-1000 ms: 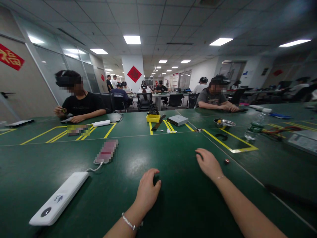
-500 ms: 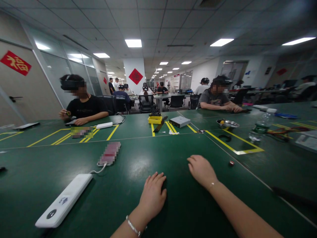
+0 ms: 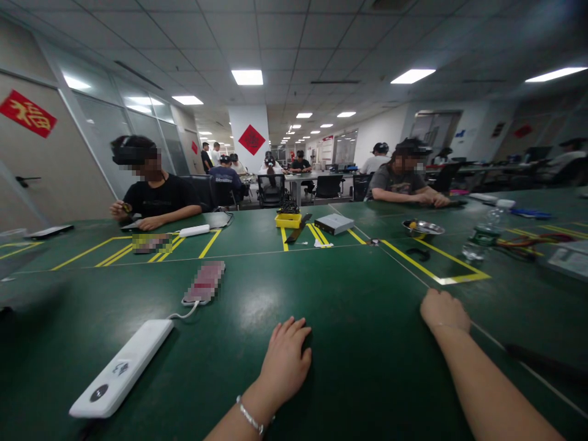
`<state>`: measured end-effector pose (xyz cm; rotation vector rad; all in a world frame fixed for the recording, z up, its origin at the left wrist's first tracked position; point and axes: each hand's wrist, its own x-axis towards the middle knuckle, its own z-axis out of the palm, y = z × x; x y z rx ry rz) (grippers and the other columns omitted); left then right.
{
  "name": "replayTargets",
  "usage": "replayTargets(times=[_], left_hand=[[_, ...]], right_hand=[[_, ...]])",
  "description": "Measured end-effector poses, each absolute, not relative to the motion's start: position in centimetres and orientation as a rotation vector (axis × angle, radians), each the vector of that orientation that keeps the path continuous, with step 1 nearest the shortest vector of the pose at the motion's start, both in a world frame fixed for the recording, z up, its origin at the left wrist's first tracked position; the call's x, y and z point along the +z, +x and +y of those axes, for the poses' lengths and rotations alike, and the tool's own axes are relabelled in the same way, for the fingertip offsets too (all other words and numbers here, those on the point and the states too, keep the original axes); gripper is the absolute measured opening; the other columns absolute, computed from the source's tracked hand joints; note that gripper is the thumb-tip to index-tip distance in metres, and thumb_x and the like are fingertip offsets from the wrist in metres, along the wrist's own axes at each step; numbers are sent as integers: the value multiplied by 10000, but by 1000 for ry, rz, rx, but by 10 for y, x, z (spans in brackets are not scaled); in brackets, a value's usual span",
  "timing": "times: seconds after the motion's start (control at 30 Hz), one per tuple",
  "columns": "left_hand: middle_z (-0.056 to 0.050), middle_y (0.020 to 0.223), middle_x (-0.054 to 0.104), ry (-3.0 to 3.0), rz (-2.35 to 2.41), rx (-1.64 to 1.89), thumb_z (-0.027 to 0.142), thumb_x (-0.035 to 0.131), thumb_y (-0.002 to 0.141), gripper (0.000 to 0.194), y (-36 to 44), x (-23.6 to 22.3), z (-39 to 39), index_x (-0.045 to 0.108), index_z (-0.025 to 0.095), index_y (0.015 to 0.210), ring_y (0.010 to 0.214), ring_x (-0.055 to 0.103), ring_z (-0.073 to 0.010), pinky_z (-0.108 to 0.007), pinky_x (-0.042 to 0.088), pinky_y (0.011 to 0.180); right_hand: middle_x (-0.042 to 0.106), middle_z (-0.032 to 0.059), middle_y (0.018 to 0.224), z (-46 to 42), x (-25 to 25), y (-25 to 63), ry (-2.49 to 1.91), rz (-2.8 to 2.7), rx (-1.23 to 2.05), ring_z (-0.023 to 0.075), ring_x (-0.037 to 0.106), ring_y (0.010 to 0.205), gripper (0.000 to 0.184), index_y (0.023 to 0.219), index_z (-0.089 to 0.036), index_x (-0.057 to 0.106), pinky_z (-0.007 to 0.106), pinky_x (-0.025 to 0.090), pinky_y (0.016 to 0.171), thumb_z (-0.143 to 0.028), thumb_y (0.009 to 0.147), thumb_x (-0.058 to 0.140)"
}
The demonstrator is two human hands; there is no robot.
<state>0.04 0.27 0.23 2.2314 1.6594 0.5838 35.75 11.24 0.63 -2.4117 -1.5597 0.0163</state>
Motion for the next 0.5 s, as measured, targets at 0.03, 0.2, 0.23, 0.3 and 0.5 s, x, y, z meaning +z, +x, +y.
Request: replayTargets(times=[0.03,0.2,0.23,0.3,0.5], left_hand=[[-33,1314,457,2230,1657,584,223,431,758,416,0,2,3,521,224,1164,1253,326,-235,-459,207,1050],[-35,1316,454,2214,1656,567,220,434,758,419,0,4,3,521,223,1167,1256,321,-239,-462,205,1050],[-36,1318,452,2213,1655,566,221,434,758,420,0,4,3,520,224,1169,1257,319,-239,-463,205,1050],[-38,1316,454,2216,1653,565,216,434,756,417,0,4,3,526,224,1163,1256,322,-239,-463,205,1049],[-38,1310,461,2222,1651,601,218,442,757,412,0,-1,5,526,226,1161,1251,329,-241,-459,199,1050]], right_hand=[[511,276,1037,112,8,357,-2431,-1564,18,378,513,945,426,1023,-22,568,502,425,718,-186,792,250],[523,230,1029,107,15,358,-2503,-1554,29,349,529,936,387,984,-94,617,452,442,716,-169,766,306],[520,231,1030,106,15,358,-2510,-1546,40,353,527,938,388,980,-95,622,449,444,712,-174,765,308],[510,236,1044,106,15,359,-2522,-1518,71,356,523,942,399,995,-88,620,442,448,705,-190,768,309],[507,243,1067,106,21,354,-2512,-1498,36,367,511,958,415,1022,-99,621,445,443,675,-216,768,314]])
